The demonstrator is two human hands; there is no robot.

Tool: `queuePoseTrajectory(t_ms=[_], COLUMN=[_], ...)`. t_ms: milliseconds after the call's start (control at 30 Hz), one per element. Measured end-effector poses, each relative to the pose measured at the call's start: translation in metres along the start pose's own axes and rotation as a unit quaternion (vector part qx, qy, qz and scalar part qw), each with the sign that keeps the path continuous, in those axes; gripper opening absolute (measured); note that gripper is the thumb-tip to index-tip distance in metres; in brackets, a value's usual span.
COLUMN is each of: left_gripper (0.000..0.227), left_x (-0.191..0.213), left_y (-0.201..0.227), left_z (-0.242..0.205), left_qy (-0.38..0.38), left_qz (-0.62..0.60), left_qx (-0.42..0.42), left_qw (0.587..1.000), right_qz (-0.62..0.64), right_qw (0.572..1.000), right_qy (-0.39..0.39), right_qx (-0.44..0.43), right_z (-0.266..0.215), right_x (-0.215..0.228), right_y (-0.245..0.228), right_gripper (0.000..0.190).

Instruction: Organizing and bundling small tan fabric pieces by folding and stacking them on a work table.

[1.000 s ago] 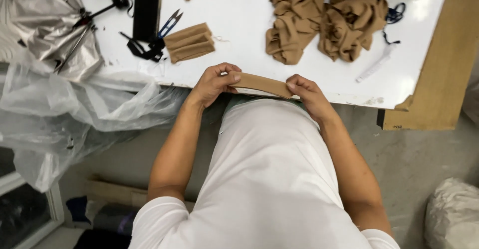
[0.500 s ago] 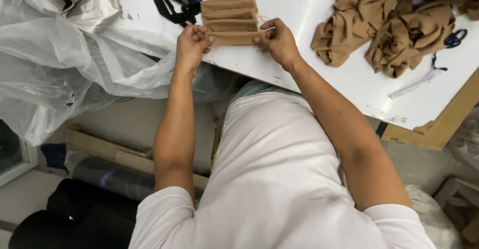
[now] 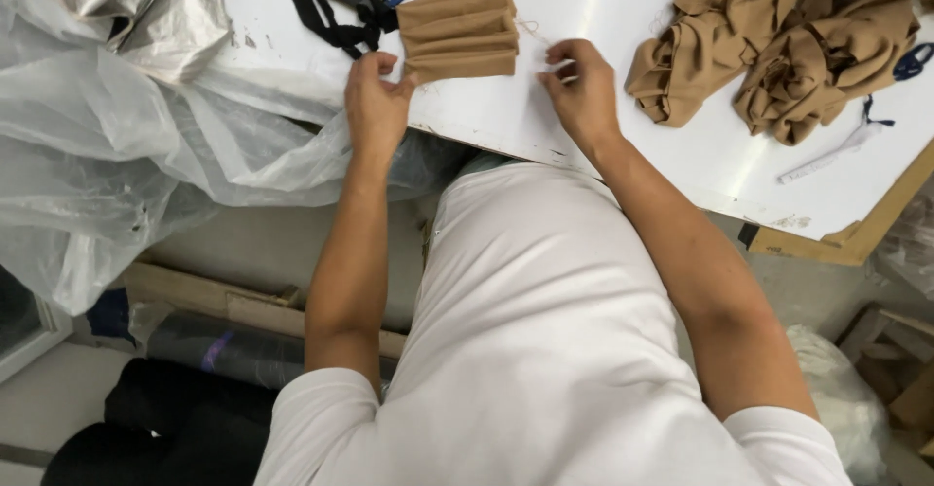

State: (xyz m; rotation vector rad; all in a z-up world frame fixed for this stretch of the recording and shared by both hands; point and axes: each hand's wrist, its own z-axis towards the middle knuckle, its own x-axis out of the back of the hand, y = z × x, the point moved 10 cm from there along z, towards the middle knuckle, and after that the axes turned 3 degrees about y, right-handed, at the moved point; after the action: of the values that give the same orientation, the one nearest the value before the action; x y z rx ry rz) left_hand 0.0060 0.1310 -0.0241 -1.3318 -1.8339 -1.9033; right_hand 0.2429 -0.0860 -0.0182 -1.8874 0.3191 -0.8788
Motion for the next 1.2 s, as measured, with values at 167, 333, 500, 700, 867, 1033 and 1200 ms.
queuePoseTrajectory(t_ms=[167, 333, 500, 700, 867, 1033, 1200], left_gripper=[0.025, 0.015, 0.007, 0.018, 0.069, 0.034, 0.018], left_x=[0.014, -0.049, -0.162, -0.218, -0.24, -0.29, -0.241], left_y=[0.041, 0.134, 0.19, 0.253, 0.273, 0.225, 0.242], left_z=[-0.007, -0.025, -0.053, -0.055, -0.076, -0.077, -0.064], left_qy=[0.074, -0.055, -0.21, -0.327, -0.448, -0.504, -0.419], left_qz=[-0.051, -0.094, -0.105, -0.077, -0.063, -0.198, -0.238], left_qx=[-0.129, -0.212, -0.29, -0.283, -0.293, -0.17, -0.091], left_qw=[0.988, 0.971, 0.928, 0.898, 0.842, 0.824, 0.872], right_qz=[-0.148, -0.071, -0.136, 0.058, 0.46, 0.554, 0.569], right_qw=[0.935, 0.931, 0.929, 0.926, 0.823, 0.751, 0.731], right_qy=[0.293, 0.347, 0.34, 0.369, 0.327, 0.355, 0.372], right_qx=[0.136, -0.091, -0.052, -0.054, -0.06, -0.049, -0.061], right_z=[-0.082, -0.112, -0.092, -0.108, -0.115, -0.13, -0.14], right_x=[0.115, 0.155, 0.15, 0.156, 0.143, 0.161, 0.17], right_y=[0.003, 0.119, 0.106, 0.098, 0.136, 0.159, 0.121], right_gripper=[0.04, 0.065, 0.031, 0.01, 0.018, 0.016, 0.015])
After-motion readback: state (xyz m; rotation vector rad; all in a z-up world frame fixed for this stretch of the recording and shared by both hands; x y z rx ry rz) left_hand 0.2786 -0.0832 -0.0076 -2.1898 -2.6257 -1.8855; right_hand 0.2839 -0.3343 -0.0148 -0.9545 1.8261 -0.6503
